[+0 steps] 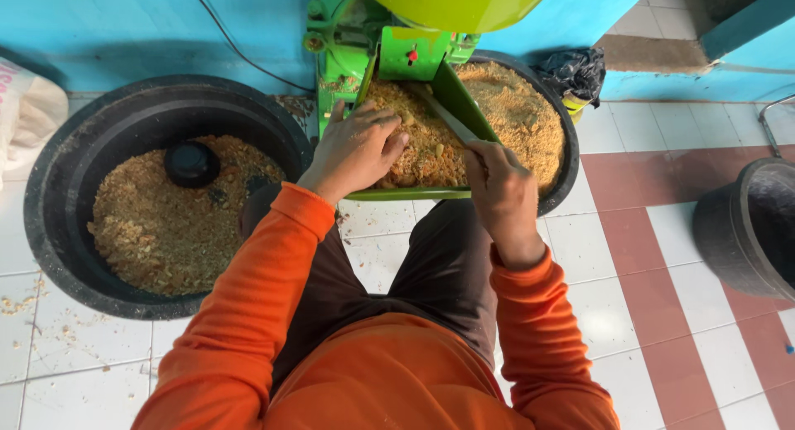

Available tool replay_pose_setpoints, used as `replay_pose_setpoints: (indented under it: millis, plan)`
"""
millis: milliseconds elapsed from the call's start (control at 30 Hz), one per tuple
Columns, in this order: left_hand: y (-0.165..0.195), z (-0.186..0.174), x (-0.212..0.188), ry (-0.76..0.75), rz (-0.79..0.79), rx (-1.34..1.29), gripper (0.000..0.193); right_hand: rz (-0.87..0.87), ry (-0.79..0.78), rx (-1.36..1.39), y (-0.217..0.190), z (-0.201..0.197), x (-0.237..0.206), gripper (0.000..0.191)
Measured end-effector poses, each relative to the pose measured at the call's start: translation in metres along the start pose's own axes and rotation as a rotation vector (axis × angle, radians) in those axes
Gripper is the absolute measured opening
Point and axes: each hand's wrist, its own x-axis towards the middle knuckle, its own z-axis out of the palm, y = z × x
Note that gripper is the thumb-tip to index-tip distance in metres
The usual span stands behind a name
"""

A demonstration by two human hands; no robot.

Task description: The person sits on the floor in front of a green grinding machine and uses a metal scoop to move crushed material out of the machine's discharge tray, occasionally pushing material back toward the outlet. At the end they use a black bowl to scoop the ground material from a large black basin on the floor.

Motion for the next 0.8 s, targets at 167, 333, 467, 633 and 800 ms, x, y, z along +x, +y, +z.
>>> replay_pose_setpoints:
  millis: [167, 333, 467, 633, 800]
  plan:
    - [0.002, -0.005, 0.003, 0.081, 0.045, -0.025, 0.034, 0.045, 0.088, 0.015, -0.004, -0.036, -0.006, 0.008]
    - [0.004, -0.007, 0.001, -0.123, -0.066, -0.001, 0.029, 0.040, 0.049, -0.105, -0.016, -0.081, -0.021, 0.009]
    - [0.006, -0.007, 0.000, 0.035, 0.019, -0.036, 0.030, -0.014, 0.007, -0.133, -0.009, -0.049, -0.010, 0.009]
    - [0.006, -0.006, 0.001, 0.071, 0.038, -0.016, 0.030, 0.006, 0.025, -0.121, 0.006, -0.005, -0.004, 0.012]
    - [0.005, -0.004, 0.000, 0.060, 0.031, -0.029, 0.029, 0.027, -0.009, -0.062, 0.018, 0.022, 0.006, 0.015]
